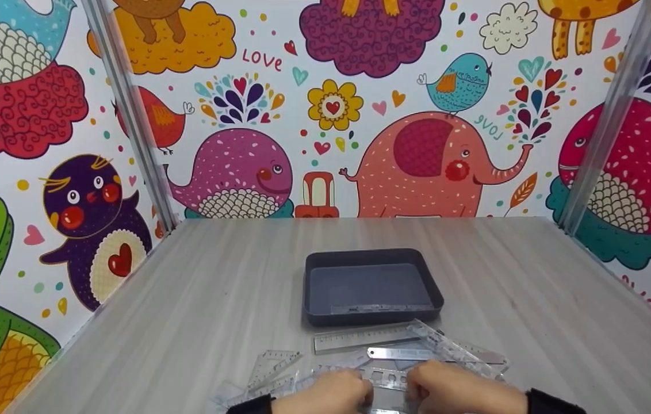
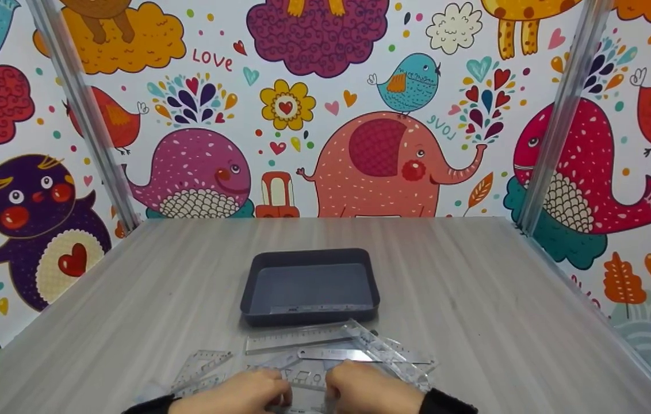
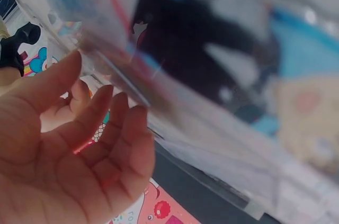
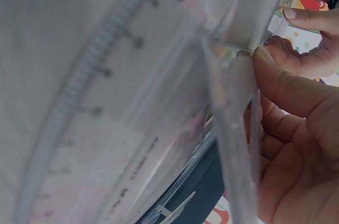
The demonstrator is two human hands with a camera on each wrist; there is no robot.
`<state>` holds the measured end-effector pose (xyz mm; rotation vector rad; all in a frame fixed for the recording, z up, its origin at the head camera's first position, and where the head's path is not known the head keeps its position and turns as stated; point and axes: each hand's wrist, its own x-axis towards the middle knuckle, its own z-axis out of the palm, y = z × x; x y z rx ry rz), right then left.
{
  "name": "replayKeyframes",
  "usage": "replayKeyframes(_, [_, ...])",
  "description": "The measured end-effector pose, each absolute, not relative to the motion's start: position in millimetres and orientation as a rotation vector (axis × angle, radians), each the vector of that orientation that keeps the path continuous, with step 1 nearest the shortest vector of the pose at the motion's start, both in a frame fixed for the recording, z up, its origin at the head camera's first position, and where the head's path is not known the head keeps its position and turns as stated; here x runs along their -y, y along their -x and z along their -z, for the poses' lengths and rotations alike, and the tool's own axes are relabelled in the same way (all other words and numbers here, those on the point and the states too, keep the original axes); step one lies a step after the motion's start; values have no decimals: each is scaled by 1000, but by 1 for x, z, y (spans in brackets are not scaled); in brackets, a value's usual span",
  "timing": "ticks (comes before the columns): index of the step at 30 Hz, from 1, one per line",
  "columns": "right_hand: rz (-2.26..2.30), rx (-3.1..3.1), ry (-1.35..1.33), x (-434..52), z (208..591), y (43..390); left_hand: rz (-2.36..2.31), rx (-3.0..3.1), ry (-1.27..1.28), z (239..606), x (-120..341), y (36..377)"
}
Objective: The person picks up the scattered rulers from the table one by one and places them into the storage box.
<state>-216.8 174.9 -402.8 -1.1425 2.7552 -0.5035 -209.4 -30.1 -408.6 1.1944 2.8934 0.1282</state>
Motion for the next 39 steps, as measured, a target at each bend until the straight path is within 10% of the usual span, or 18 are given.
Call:
replayKeyframes(29, [475,-3140,968,-162,332,253,12,-2942,-1393,408,32,210])
replayKeyframes(39, [66,-3617,1436,-143,353,312,103,-2915,-1437,407,31,212])
